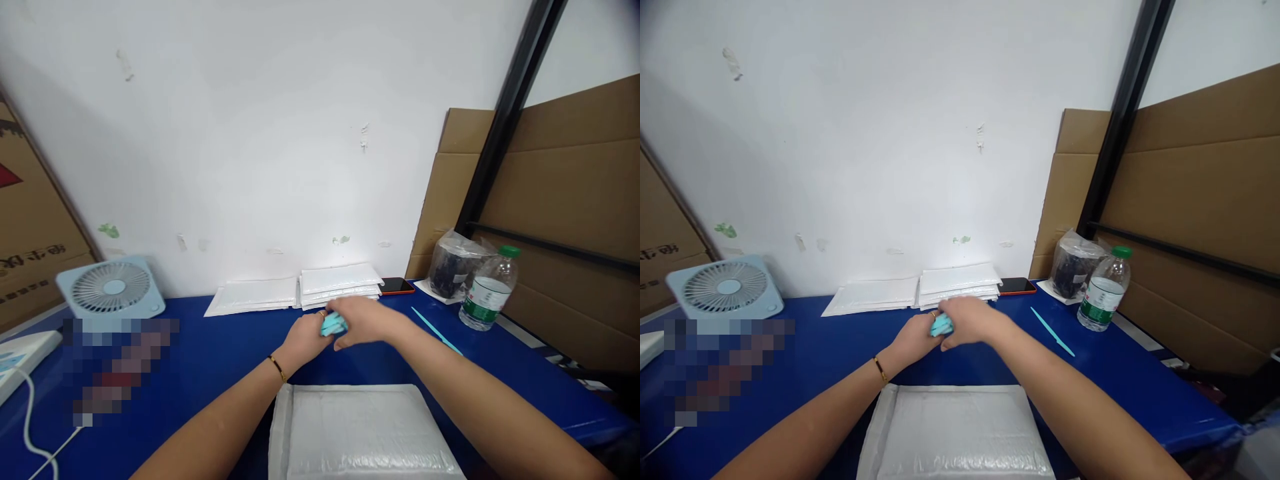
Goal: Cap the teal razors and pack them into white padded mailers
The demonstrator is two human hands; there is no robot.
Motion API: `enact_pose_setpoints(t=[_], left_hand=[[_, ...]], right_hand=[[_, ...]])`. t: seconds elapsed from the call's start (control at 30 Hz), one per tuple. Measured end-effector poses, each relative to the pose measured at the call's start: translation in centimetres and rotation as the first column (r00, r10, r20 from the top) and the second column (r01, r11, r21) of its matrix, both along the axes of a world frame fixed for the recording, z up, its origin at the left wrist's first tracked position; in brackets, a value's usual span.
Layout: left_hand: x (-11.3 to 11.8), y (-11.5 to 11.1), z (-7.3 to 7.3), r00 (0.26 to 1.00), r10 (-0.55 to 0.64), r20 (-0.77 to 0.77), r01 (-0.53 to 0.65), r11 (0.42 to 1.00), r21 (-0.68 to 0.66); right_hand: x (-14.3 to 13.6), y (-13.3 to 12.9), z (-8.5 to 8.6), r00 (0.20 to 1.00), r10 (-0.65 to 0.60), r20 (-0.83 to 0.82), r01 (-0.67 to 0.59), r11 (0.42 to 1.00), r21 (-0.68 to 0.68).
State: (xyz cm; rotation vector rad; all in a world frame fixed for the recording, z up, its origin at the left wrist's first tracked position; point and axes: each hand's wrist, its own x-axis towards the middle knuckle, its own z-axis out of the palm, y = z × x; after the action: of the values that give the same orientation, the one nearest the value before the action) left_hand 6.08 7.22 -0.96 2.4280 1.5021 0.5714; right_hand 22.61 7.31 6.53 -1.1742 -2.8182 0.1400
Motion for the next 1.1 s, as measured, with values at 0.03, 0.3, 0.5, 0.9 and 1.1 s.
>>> enact_pose_setpoints(t=[0.03,0.3,0.5,0.9,1.1], left_hand=[[0.1,-0.1,0.4,0.994,-0.010,0.109,0.011,1.000,-0.006],[1.8,-1.4,1.3,0.852,0.094,0.515,-0.019,0.989,-0.149],[1.2,-1.2,0.2,0.900,0.010,0.435,0.055,0.989,-0.135],[2.3,-4.7,6.4,0.860,-0.172,-0.480,0.401,0.811,0.426],[2.5,-6.7,7.7,0.884,0.012,-0.467,0.108,0.967,0.231]], right_hand=[[0.1,-0.4,1.7,0.994,-0.004,-0.106,0.010,0.998,0.057],[-3.3,-2.2,4.8,0.956,-0.003,-0.292,0.047,0.988,0.146],[-2.8,-2.1,1.7,0.929,-0.072,-0.363,0.052,0.997,-0.064],[1.4,-4.3,-0.6,0.934,-0.275,-0.228,-0.069,0.487,-0.871],[1.4,-6.5,-0.9,0.962,-0.271,-0.030,0.273,0.958,0.085]])
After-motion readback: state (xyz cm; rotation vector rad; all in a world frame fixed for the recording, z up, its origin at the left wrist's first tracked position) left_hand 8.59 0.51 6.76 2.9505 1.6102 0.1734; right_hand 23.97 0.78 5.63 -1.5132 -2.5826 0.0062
